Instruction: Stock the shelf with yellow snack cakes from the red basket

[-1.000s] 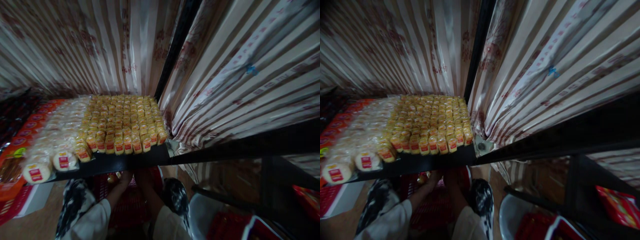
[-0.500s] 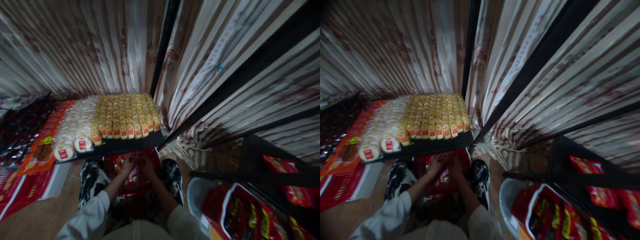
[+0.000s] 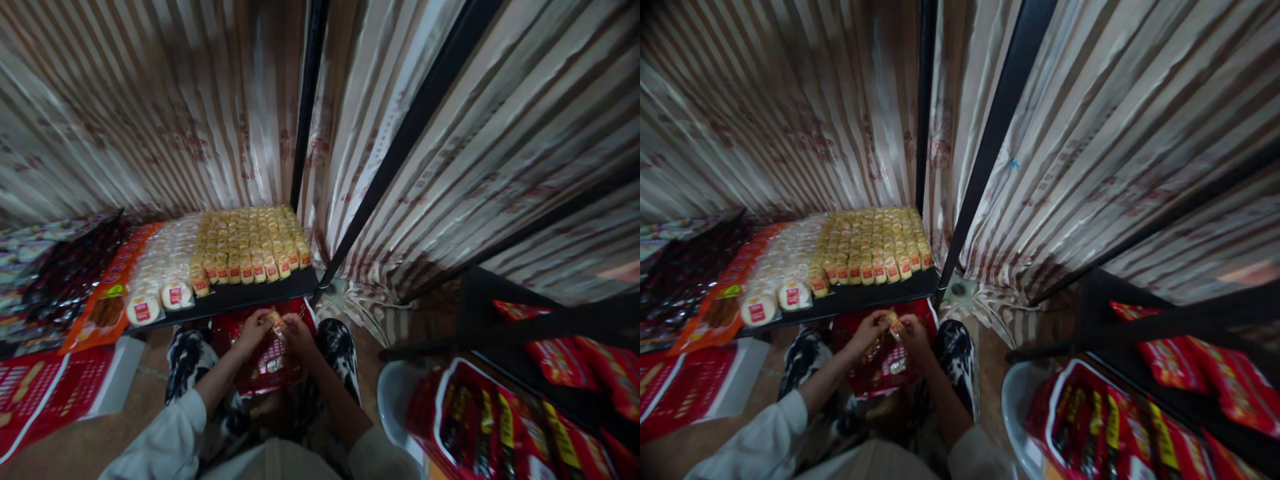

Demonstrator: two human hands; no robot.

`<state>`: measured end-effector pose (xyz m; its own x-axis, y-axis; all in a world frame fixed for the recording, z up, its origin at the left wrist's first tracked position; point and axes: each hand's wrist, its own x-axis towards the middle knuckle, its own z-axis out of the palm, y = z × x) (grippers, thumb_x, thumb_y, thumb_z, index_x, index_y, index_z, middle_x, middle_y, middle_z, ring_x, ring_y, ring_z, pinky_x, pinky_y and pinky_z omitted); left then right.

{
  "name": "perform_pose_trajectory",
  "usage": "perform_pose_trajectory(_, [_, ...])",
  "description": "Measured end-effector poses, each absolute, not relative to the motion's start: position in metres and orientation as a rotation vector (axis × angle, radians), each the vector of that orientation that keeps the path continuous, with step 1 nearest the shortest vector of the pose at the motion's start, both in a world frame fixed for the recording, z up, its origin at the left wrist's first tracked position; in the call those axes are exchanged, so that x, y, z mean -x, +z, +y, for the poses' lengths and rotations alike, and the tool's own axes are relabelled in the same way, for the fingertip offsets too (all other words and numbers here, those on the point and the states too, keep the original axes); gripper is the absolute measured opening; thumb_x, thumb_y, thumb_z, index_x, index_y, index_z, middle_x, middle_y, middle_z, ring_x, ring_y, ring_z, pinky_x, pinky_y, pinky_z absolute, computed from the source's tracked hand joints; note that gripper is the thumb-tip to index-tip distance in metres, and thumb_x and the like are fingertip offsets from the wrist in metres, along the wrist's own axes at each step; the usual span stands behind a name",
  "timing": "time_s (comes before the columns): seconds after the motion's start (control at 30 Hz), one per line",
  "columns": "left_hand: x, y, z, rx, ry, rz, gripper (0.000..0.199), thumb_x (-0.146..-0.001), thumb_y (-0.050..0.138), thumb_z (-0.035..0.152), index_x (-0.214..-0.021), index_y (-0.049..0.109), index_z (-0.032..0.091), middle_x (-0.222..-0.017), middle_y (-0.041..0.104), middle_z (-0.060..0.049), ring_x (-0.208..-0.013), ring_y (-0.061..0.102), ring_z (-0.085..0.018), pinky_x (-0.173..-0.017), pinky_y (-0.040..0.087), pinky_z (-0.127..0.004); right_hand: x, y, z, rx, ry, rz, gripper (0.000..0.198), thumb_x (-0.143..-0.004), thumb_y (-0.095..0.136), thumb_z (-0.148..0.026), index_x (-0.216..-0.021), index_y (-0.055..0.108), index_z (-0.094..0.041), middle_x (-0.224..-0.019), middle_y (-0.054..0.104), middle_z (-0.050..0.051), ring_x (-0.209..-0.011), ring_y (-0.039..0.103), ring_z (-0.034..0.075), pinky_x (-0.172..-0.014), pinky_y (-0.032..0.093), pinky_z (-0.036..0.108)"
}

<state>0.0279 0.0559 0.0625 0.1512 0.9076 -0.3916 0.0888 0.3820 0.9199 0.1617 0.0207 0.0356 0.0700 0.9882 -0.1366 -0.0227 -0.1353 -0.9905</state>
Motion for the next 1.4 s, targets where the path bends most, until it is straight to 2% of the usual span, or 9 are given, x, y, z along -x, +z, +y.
perform_pose_trajectory(0.17, [-0.035, 0.09, 0.066, -1.167, 0.802, 1.315, 0.026, -0.066, 0.063, 0.022, -0.091, 0.059, 0.015, -0.073, 0.063, 0.0, -0.064, 0.058, -0.012, -0.062, 0.047, -0.023, -0.165, 0.062, 0.021, 1.462, 0.954, -1.259, 0.012, -0.079, 0.046, -0.027, -0.088, 0.052, -0.022, -0.086, 0.064, 0.003, -0.081, 0.062, 0.016, -0.076, 0.05, 0.029])
perform_pose_trajectory(0.33, [-0.048, 0.11, 0.087, -1.404, 0.906, 1.347, 0.026, -0.067, 0.061, 0.019, -0.092, 0.06, 0.015, -0.081, 0.063, -0.001, -0.064, 0.056, -0.011, -0.066, 0.047, -0.024, -0.167, 0.081, 0.029, 1.574, 0.324, -1.42, 0.027, -0.082, 0.043, -0.021, -0.104, 0.058, -0.018, -0.112, 0.059, 0.012, -0.109, 0.052, 0.022, -0.096, 0.041, 0.041])
perform_pose_trajectory(0.43, [-0.06, 0.122, 0.104, -1.576, 0.957, 1.335, 0.027, -0.07, 0.058, 0.017, -0.097, 0.06, 0.016, -0.09, 0.062, -0.002, -0.068, 0.057, -0.011, -0.07, 0.047, -0.025, -0.168, 0.088, 0.037, 1.536, 0.155, -1.49, 0.036, -0.084, 0.038, -0.017, -0.117, 0.053, -0.015, -0.122, 0.054, 0.014, -0.116, 0.047, 0.023, -0.1, 0.038, 0.044])
perform_pose_trajectory(0.6, [-0.084, 0.135, 0.13, -1.872, 0.922, 1.349, 0.028, -0.078, 0.054, 0.019, -0.106, 0.058, 0.017, -0.097, 0.059, -0.005, -0.076, 0.058, -0.014, -0.077, 0.047, -0.029, -0.172, 0.092, 0.055, 1.558, 0.146, -1.505, 0.045, -0.084, 0.036, -0.014, -0.129, 0.045, -0.015, -0.134, 0.044, 0.014, -0.125, 0.039, 0.023, -0.102, 0.036, 0.045])
perform_pose_trajectory(0.83, [-0.109, 0.133, 0.153, -2.081, 0.877, 1.358, 0.031, -0.083, 0.05, 0.016, -0.113, 0.055, 0.018, -0.104, 0.058, -0.007, -0.091, 0.057, -0.017, -0.084, 0.046, -0.031, -0.189, 0.085, 0.082, 1.614, 0.138, -1.438, 0.048, -0.083, 0.037, -0.014, -0.131, 0.045, -0.013, -0.137, 0.041, 0.015, -0.128, 0.036, 0.025, -0.103, 0.037, 0.046])
perform_pose_trajectory(1.13, [-0.118, 0.127, 0.162, -2.203, 0.783, 1.428, 0.031, -0.086, 0.045, 0.018, -0.116, 0.052, 0.016, -0.109, 0.053, -0.01, -0.095, 0.056, -0.019, -0.086, 0.047, -0.032, -0.194, 0.07, 0.1, 1.6, 0.124, -1.423, 0.048, -0.082, 0.036, -0.012, -0.129, 0.047, -0.012, -0.132, 0.044, 0.016, -0.126, 0.037, 0.024, -0.103, 0.037, 0.045])
perform_pose_trajectory(1.4, [-0.116, 0.123, 0.157, -2.165, 0.893, 1.374, 0.037, -0.087, 0.041, 0.016, -0.123, 0.046, 0.019, -0.118, 0.045, -0.011, -0.104, 0.053, -0.02, -0.09, 0.047, -0.035, -0.193, 0.067, 0.101, 1.61, 0.125, -1.403, 0.05, -0.079, 0.037, -0.009, -0.128, 0.049, -0.014, -0.122, 0.047, 0.015, -0.117, 0.043, 0.023, -0.1, 0.04, 0.043])
